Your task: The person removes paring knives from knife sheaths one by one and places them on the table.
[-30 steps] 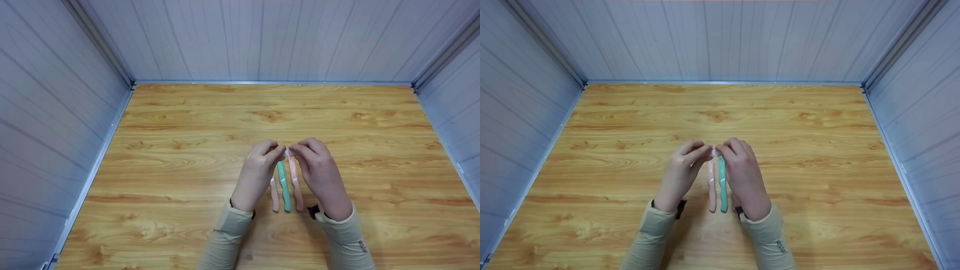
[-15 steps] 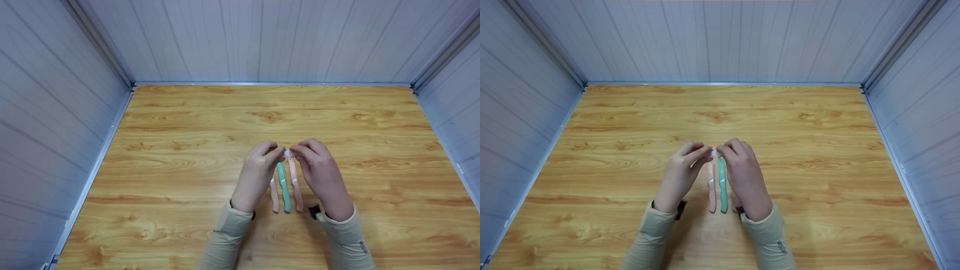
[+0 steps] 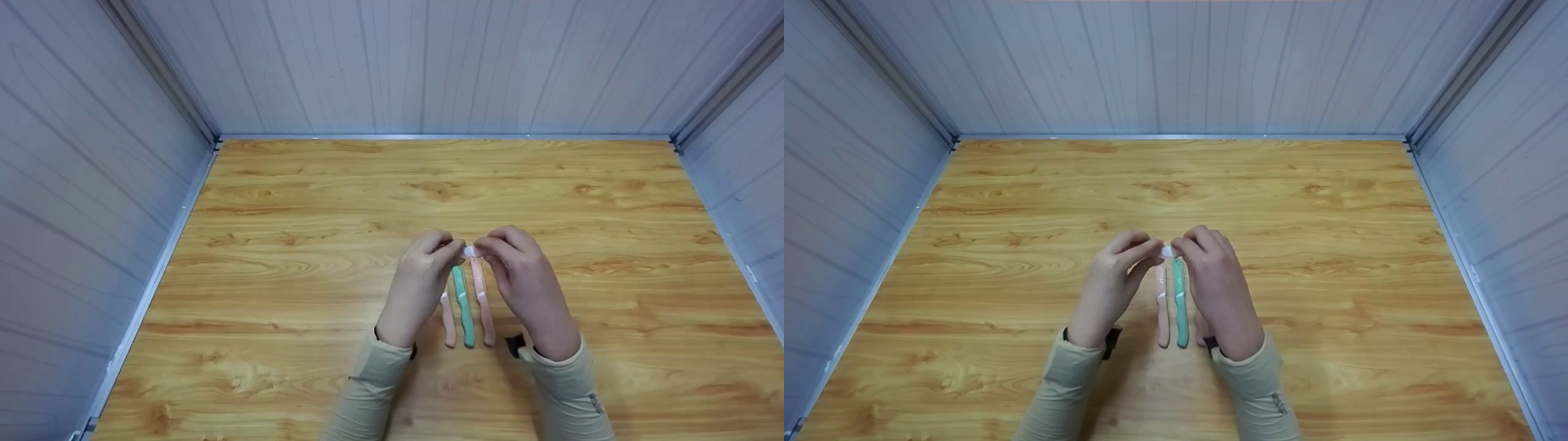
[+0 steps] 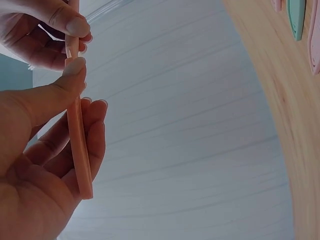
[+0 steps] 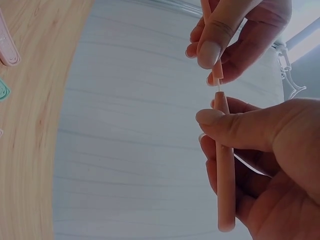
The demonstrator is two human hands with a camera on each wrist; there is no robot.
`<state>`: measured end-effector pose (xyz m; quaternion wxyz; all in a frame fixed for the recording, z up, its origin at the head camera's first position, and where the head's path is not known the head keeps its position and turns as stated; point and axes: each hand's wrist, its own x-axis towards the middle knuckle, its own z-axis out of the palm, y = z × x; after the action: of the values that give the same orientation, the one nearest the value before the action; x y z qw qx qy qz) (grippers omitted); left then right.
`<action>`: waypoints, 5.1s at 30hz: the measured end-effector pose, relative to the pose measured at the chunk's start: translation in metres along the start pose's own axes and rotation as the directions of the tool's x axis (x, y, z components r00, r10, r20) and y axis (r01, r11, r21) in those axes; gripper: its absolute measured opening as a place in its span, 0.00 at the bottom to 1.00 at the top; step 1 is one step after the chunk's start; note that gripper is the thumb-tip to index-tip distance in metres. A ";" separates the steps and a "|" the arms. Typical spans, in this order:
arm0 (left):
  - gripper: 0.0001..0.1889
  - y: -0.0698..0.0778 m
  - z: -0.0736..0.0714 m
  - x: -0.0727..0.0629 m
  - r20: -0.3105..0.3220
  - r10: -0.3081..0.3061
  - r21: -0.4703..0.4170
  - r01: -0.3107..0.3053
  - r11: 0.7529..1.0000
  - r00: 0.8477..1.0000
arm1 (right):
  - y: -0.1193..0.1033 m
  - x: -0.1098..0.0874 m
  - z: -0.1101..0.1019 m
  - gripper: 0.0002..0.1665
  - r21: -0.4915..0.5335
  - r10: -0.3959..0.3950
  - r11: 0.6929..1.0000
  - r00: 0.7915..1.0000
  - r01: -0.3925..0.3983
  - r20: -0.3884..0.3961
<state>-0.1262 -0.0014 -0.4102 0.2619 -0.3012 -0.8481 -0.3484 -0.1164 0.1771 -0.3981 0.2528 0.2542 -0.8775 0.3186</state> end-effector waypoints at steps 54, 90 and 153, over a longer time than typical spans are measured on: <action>0.11 -0.001 0.002 0.000 0.029 0.063 0.126 -0.066 0.990 0.998 | -0.001 -0.001 -0.001 0.07 -0.068 -0.004 0.998 1.000 0.002 -0.019; 0.06 -0.001 0.008 0.001 -0.036 0.039 0.249 -0.029 0.968 0.999 | 0.000 -0.001 0.000 0.07 -0.145 0.022 0.989 1.000 -0.020 0.011; 0.06 -0.001 0.006 0.000 0.034 -0.051 0.202 0.043 0.978 0.998 | 0.010 -0.003 -0.004 0.06 -0.139 0.034 0.990 0.998 -0.027 0.047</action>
<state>-0.1277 0.0025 -0.4144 0.2660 -0.2599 -0.8909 -0.2608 -0.1190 0.1874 -0.4013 0.2434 0.2305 -0.9071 0.2544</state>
